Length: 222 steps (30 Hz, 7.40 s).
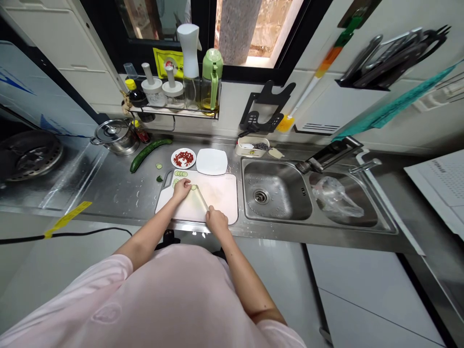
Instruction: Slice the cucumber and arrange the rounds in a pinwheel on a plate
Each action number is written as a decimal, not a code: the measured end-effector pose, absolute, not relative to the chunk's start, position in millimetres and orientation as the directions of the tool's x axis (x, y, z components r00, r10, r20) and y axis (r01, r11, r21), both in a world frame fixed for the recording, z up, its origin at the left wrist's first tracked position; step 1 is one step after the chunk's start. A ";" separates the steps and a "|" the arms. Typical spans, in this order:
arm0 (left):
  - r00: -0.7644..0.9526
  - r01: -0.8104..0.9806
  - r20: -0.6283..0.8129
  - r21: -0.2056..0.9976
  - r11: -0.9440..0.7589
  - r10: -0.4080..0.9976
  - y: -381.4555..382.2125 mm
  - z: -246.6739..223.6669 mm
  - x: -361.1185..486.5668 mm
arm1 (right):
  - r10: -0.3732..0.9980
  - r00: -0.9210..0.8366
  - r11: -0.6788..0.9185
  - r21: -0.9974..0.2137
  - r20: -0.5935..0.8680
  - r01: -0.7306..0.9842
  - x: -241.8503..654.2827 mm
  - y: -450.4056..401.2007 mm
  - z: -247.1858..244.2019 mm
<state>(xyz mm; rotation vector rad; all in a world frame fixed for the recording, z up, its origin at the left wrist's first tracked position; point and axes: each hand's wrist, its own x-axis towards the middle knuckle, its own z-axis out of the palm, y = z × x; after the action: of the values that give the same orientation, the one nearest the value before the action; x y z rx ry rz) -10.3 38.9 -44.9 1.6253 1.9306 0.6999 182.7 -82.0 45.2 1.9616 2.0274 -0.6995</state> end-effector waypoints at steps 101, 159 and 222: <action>-0.139 0.760 -0.085 0.630 0.161 0.987 47.9 -48.6 -11.3 | 0.821 -0.175 0.042 -0.249 -0.543 0.968 166.9 -66.3 35.4; -0.137 0.769 -0.133 0.610 0.190 0.982 47.0 -42.8 -11.0 | 0.796 -0.145 0.021 -0.213 -0.588 0.977 186.4 -96.9 40.3; -0.170 0.705 -0.152 0.671 0.228 0.974 -4.7 -19.9 -10.8 | 0.859 0.080 -0.216 -0.217 -0.505 0.952 219.8 -72.9 13.0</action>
<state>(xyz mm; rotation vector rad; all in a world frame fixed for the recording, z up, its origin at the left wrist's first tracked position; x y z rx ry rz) -10.8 -4.7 -19.9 1.5382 1.9457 0.6209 219.8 -72.9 13.0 2.1779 1.8505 -0.8178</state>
